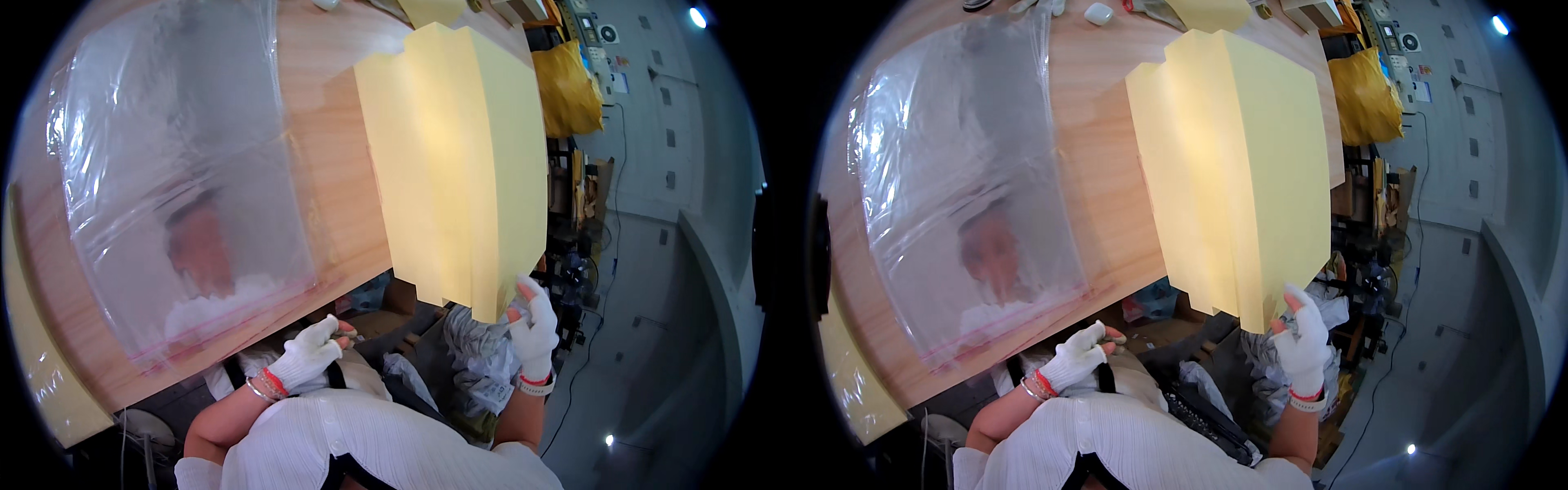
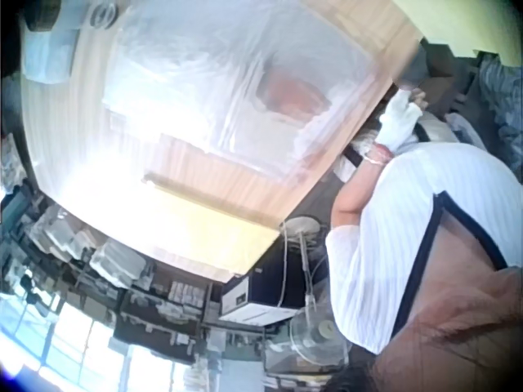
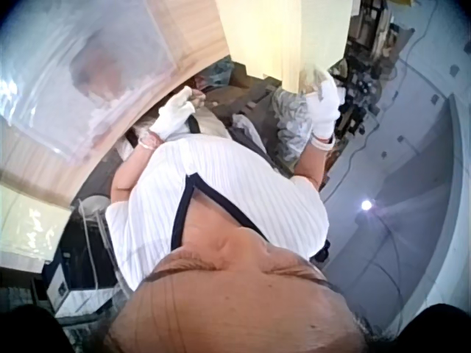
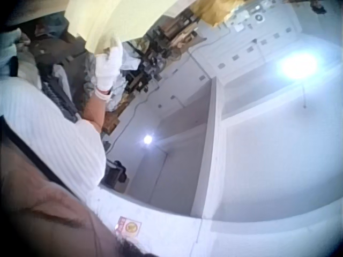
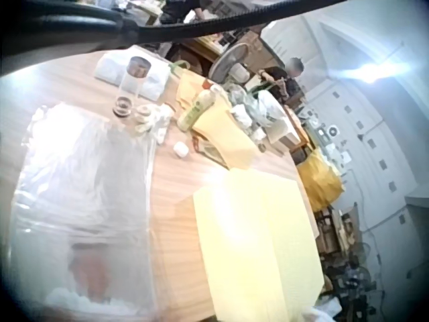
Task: The person places yellow sheets into clear plastic bags on a wooden table. They repeatedly pick up sheets, insert them into bags, and smooth the contents. The person also stacks the packaged sheets on the table.
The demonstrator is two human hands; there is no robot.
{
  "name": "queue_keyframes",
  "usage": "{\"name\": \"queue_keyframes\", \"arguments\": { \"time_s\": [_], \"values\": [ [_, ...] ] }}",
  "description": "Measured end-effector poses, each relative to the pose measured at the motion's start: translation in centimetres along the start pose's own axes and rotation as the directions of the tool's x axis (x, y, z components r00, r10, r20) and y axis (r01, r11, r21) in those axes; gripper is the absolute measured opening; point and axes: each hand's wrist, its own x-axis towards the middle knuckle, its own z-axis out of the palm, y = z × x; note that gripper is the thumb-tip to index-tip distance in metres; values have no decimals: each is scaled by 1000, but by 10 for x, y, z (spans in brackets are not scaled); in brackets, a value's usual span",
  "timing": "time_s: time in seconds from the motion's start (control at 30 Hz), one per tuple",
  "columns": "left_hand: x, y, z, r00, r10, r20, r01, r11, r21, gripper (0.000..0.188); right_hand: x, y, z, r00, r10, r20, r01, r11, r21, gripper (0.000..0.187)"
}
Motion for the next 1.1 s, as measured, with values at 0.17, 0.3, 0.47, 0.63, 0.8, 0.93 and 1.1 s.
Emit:
{"name": "queue_keyframes", "arguments": {
  "time_s": [0.17,0.3,0.47,0.63,0.8,0.93,1.1],
  "values": [
    [-39,-27,-12,993,-121,-20,122,989,84,19,-34,-8,36,991,-34,-133,16,991,-132,42],
    [-81,-66,-17,958,-277,-76,260,948,-182,22,-48,14,63,956,-56,-289,1,983,-185,36],
    [-112,-87,-26,929,-342,-142,293,914,-280,19,-48,20,73,930,-76,-359,9,983,-184,36],
    [-113,-74,-30,908,-318,-273,207,907,-366,22,-53,40,71,930,-103,-353,42,983,-178,37],
    [-100,-73,-14,910,-233,-342,85,914,-397,23,-50,62,64,911,-226,-344,171,968,-182,38],
    [-88,-70,0,914,-185,-362,39,926,-375,22,-36,68,47,872,-428,-237,357,888,-291,46],
    [-75,-60,9,919,-52,-391,-28,980,-196,22,-26,104,8,927,-327,-185,338,941,31,40]
  ]
}}
